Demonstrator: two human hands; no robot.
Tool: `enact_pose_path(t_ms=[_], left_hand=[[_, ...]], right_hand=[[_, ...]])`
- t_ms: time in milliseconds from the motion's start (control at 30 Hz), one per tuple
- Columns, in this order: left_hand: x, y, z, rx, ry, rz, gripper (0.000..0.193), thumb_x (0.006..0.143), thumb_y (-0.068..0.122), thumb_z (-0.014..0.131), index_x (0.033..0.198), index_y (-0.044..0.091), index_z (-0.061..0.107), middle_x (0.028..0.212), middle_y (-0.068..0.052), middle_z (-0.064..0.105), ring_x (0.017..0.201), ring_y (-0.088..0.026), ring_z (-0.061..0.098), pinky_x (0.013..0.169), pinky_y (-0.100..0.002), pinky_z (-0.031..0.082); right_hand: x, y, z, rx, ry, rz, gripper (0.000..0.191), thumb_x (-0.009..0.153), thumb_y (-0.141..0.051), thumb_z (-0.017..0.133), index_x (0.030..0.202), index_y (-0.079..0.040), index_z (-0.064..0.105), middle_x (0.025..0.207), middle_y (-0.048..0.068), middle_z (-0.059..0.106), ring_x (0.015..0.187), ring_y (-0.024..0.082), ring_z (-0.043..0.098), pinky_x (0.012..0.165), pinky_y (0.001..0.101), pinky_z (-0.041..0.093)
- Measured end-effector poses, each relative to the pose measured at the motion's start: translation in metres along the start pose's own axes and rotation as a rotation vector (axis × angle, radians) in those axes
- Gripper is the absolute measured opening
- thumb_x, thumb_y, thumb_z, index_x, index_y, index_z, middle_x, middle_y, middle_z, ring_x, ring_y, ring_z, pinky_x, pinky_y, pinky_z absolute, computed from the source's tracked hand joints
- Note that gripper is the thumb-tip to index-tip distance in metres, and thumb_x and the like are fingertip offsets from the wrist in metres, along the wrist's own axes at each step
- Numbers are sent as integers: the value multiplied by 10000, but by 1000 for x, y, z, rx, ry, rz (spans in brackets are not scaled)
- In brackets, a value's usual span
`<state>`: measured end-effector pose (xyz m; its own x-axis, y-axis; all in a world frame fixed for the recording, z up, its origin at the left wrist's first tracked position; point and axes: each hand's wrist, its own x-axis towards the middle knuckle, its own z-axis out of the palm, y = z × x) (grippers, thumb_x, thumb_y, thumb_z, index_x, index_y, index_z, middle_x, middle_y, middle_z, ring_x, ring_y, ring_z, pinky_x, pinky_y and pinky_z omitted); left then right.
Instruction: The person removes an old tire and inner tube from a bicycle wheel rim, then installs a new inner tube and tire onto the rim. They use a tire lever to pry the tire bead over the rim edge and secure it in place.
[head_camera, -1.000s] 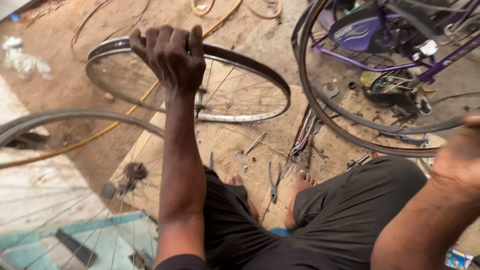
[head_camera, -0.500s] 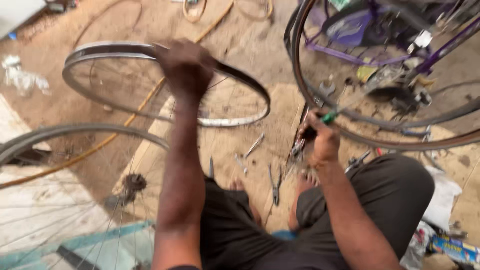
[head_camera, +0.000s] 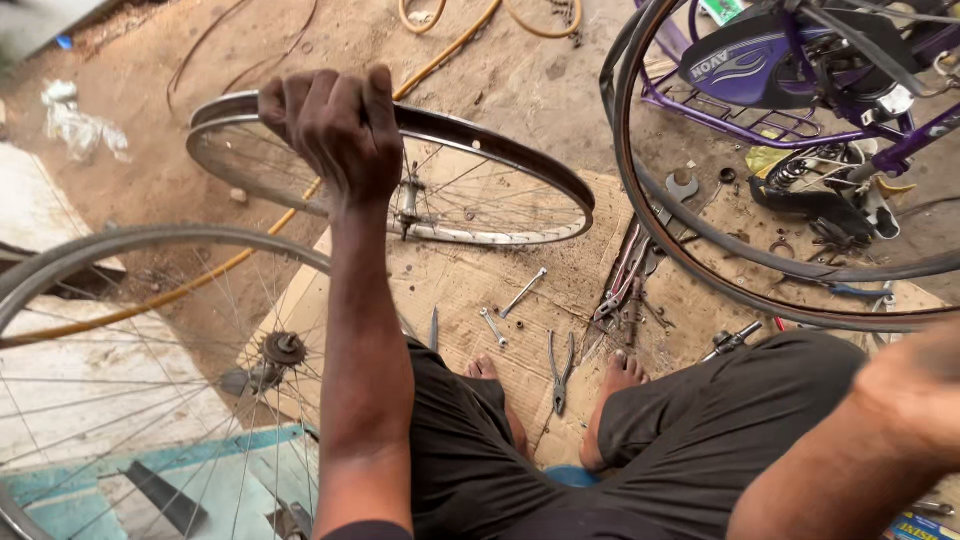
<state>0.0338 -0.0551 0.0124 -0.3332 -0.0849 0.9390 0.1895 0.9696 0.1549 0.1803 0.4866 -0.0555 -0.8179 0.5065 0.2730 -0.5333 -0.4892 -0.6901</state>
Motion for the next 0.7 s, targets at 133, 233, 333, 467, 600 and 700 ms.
enact_pose_path(t_ms=[133,233,333,467,600,700], left_hand=[[5,14,12,20,5,-10,518,1117,424,537,664,177,583,688,-7,627,770,-212,539,1081,-522,287],[7,20,7,-6,7,10,517,1109,437,556,662,180,587,710,-8,636,788,-217,546,1075,-499,296],[6,10,-5,-30,-41,-6,499,1137,441,533,725,182,642,747,-22,629,849,-225,569,1134,-486,261],[15,-12,-10,-50,4,-7,456,1133,406,488,783,189,683,826,-3,686,914,-196,654,1218,-542,159],[-5,24,9,-111,-148,104,498,1155,337,464,715,201,653,722,-15,601,802,-214,603,1232,-577,184],[-29,69,25,131,-186,275,503,1121,458,553,697,191,591,721,10,583,794,-209,577,1113,-507,222]], right_hand=[[-54,80,79,42,-15,291,177,1116,-260,618,988,-140,596,773,-9,515,662,147,500,547,300,426],[-109,168,111,160,-428,1118,184,1145,-267,623,1018,-138,589,805,4,532,700,164,525,570,313,439],[-87,173,88,29,-275,843,221,1097,-295,606,940,-139,601,776,23,572,679,178,547,609,331,472],[-5,99,57,-73,-50,216,204,1050,-277,627,908,-132,610,747,35,579,633,176,539,620,332,473],[-36,109,88,9,80,229,125,1003,-213,637,943,-114,591,729,34,567,583,154,516,532,307,452],[-121,165,108,-76,-116,1287,94,968,-166,645,970,-100,577,716,33,558,546,138,498,465,289,437]])
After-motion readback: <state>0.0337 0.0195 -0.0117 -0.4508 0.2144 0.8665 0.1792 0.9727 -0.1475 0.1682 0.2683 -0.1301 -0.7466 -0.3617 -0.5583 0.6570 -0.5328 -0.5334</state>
